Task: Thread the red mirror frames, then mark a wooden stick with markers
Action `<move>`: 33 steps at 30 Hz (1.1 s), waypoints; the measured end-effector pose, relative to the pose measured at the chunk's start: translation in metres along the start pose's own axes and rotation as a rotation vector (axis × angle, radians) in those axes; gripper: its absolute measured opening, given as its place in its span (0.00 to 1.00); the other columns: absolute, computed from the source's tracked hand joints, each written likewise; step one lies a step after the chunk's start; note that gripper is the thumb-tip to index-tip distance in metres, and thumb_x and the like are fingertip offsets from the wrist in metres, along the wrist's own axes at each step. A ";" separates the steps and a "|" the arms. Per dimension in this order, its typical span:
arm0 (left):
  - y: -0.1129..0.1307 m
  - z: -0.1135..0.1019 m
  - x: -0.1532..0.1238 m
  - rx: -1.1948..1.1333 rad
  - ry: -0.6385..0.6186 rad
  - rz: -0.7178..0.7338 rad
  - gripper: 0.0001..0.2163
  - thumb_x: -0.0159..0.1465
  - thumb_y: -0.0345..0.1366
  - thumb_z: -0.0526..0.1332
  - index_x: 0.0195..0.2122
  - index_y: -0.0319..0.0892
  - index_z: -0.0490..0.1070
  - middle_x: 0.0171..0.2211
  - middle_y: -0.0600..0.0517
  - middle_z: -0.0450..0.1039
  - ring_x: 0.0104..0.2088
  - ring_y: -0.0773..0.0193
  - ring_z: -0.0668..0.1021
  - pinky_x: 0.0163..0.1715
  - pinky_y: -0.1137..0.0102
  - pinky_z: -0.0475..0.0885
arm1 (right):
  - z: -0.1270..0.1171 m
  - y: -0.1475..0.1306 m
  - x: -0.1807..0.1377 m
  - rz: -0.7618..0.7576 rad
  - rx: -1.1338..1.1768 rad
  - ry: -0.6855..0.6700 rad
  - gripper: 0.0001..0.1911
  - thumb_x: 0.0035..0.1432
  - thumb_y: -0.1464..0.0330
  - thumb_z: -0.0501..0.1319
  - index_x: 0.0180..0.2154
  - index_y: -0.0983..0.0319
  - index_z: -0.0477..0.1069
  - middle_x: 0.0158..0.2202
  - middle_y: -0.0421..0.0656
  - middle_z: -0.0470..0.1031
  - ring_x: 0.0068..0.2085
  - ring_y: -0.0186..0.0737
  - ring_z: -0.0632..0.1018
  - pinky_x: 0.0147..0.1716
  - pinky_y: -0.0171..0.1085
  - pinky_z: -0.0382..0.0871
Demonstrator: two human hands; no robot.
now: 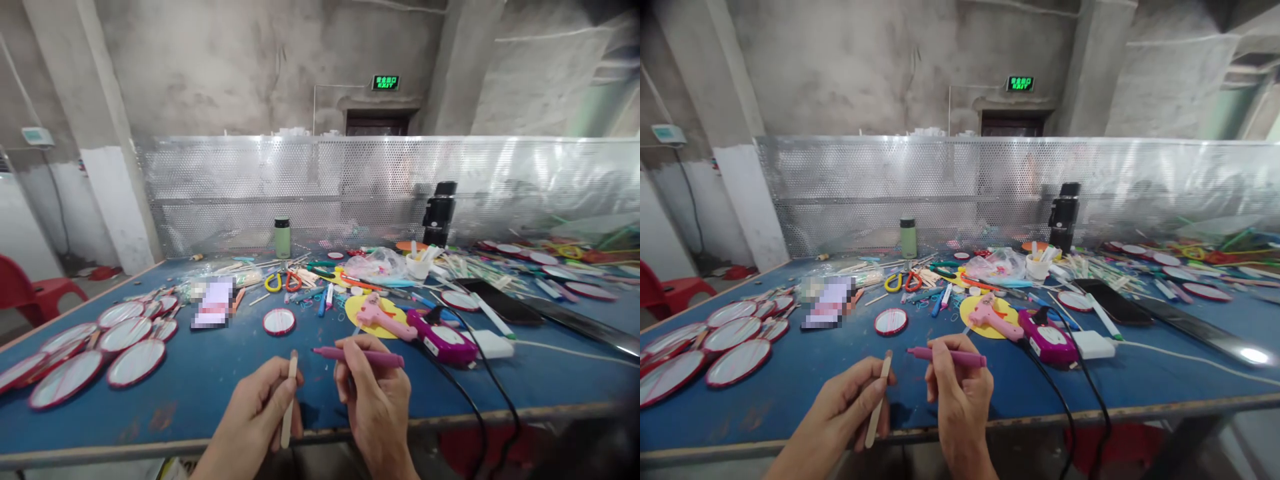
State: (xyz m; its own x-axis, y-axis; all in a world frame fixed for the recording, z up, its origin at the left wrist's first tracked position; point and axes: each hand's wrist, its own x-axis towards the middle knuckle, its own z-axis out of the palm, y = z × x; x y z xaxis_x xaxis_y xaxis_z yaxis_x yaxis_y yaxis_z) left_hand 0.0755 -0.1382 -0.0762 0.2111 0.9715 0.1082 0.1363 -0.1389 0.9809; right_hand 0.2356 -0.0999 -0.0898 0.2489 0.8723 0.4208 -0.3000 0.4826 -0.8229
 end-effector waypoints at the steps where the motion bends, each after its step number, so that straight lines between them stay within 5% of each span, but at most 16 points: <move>1: 0.000 0.000 0.000 -0.011 -0.003 -0.005 0.23 0.65 0.60 0.57 0.38 0.42 0.68 0.20 0.56 0.72 0.17 0.70 0.65 0.18 0.76 0.59 | 0.001 0.000 0.000 -0.005 -0.004 0.000 0.16 0.62 0.56 0.66 0.32 0.63 0.74 0.16 0.34 0.67 0.15 0.25 0.64 0.12 0.25 0.56; 23: -0.002 0.000 0.003 -0.077 -0.027 0.057 0.19 0.65 0.54 0.60 0.32 0.41 0.68 0.25 0.49 0.80 0.16 0.71 0.72 0.17 0.78 0.64 | 0.004 -0.008 -0.005 -0.234 -0.154 -0.154 0.10 0.64 0.64 0.64 0.32 0.62 0.76 0.19 0.35 0.70 0.15 0.27 0.68 0.13 0.25 0.61; 33: -0.002 0.001 0.001 -0.002 -0.016 0.087 0.16 0.69 0.49 0.57 0.32 0.42 0.67 0.27 0.49 0.81 0.17 0.71 0.72 0.19 0.78 0.65 | 0.009 -0.014 -0.013 -0.189 -0.258 -0.118 0.12 0.64 0.62 0.63 0.30 0.61 0.77 0.20 0.36 0.69 0.17 0.29 0.67 0.16 0.29 0.61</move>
State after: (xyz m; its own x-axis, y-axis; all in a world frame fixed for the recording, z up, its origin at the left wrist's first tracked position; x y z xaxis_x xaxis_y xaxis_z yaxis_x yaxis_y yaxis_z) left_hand 0.0760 -0.1367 -0.0785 0.2378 0.9526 0.1900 0.1146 -0.2217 0.9683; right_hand 0.2285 -0.1171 -0.0799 0.1648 0.7799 0.6038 -0.0121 0.6138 -0.7894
